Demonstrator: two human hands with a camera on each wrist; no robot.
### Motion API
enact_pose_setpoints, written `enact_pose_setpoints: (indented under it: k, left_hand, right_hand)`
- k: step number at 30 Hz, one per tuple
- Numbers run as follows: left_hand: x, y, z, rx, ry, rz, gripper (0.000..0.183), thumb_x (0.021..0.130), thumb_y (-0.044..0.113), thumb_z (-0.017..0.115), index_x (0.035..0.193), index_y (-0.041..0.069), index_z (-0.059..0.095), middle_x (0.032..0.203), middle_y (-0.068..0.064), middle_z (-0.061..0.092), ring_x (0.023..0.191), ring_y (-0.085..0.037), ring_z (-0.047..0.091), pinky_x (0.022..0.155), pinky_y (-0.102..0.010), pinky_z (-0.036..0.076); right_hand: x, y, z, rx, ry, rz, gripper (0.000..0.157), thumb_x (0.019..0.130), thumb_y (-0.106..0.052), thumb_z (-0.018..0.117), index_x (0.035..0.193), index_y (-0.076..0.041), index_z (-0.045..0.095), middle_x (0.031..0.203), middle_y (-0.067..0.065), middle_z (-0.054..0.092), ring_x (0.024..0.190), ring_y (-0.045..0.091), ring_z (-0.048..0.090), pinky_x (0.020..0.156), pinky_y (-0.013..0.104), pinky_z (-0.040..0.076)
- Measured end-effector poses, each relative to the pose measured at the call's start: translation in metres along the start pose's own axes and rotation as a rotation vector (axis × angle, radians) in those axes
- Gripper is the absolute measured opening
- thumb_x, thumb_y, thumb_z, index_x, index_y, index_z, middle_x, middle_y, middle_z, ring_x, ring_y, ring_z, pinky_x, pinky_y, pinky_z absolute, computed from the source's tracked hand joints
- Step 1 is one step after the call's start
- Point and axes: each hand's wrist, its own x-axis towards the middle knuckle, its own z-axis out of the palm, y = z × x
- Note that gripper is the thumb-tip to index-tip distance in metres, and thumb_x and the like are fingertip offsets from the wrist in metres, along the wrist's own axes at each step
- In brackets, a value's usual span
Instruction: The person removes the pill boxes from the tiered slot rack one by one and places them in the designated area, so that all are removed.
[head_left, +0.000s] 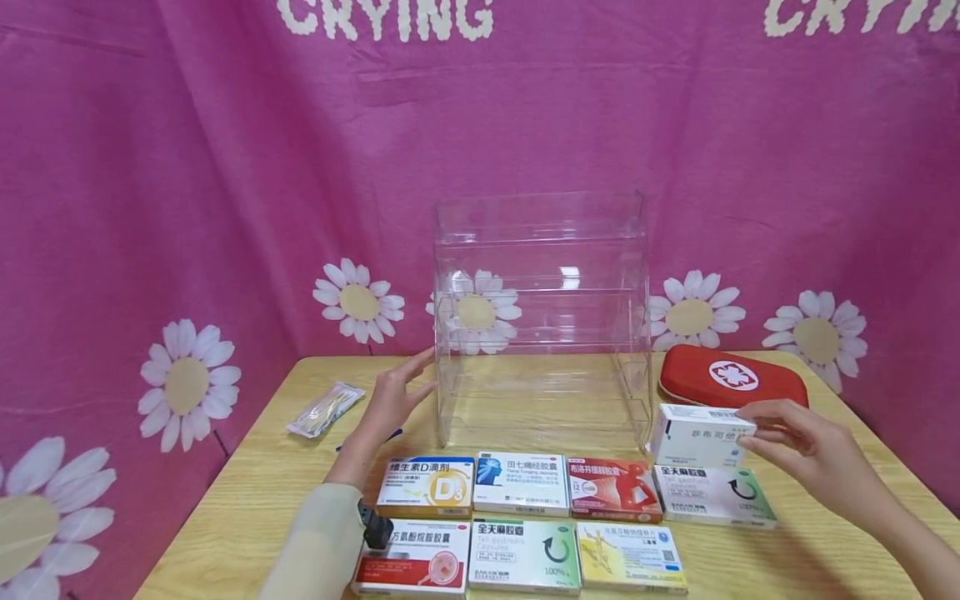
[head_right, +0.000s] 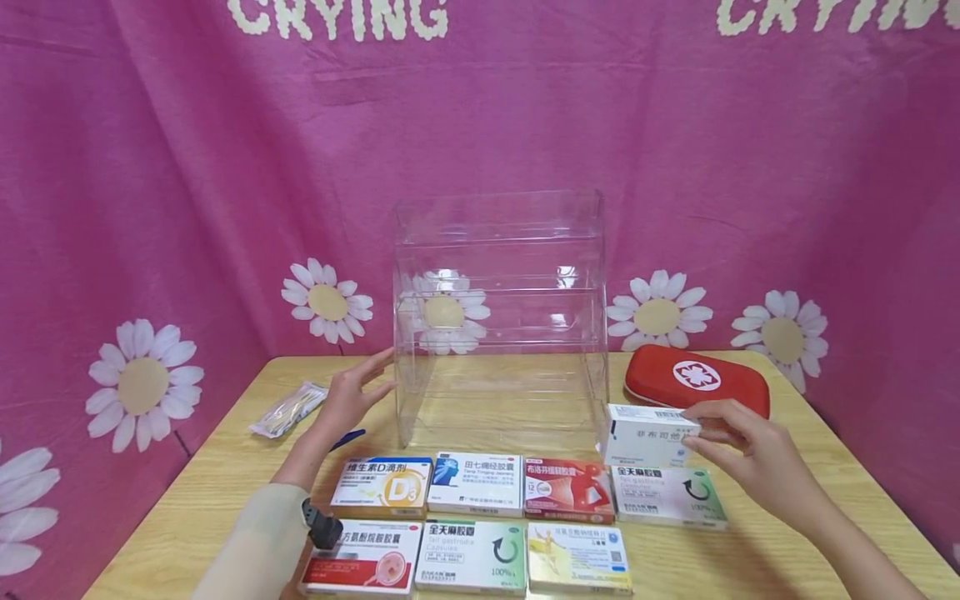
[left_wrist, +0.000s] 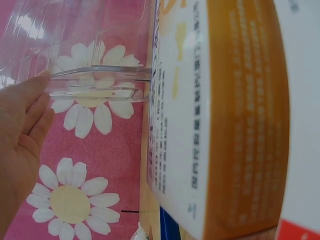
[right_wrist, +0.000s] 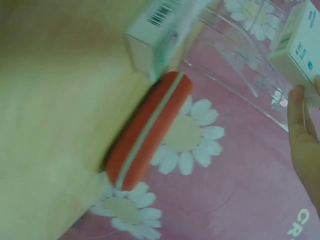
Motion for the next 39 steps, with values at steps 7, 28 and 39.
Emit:
enact_pose_setpoints:
  k: [7, 28, 39]
  left_hand:
    - [0.000, 0.001, 0.000, -0.006, 0.012, 0.009, 0.053, 0.089, 0.007, 0.069, 0.140, 0.009, 0.054, 0.134, -0.016, 0.062, 0.116, -0.036, 0.065, 0.099, -0.045, 0.054]
    - [-0.001, 0.001, 0.001, -0.016, 0.011, 0.003, 0.052, 0.089, 0.007, 0.069, 0.139, 0.009, 0.054, 0.134, -0.016, 0.062, 0.117, -0.037, 0.065, 0.099, -0.045, 0.055]
    - [-0.001, 0.002, 0.001, -0.026, 0.001, -0.025, 0.052, 0.090, 0.008, 0.068, 0.140, 0.010, 0.054, 0.136, -0.015, 0.061, 0.119, -0.036, 0.063, 0.100, -0.044, 0.054]
  right_hand:
    - [-0.030, 0.004, -0.003, 0.093, -0.095, 0.010, 0.043, 0.068, 0.023, 0.072, 0.104, 0.000, 0.065, 0.104, -0.018, 0.064, 0.094, -0.010, 0.060, 0.073, 0.010, 0.057]
    - [-0.076, 0.034, -0.013, 0.106, -0.440, 0.143, 0.027, 0.083, 0.003, 0.071, 0.102, -0.016, 0.067, 0.100, -0.024, 0.064, 0.083, -0.007, 0.062, 0.067, 0.005, 0.052]
    - [-0.074, 0.040, -0.016, 0.152, -0.612, 0.203, 0.024, 0.089, 0.000, 0.065, 0.107, -0.015, 0.069, 0.100, -0.026, 0.064, 0.084, -0.013, 0.055, 0.063, 0.010, 0.049]
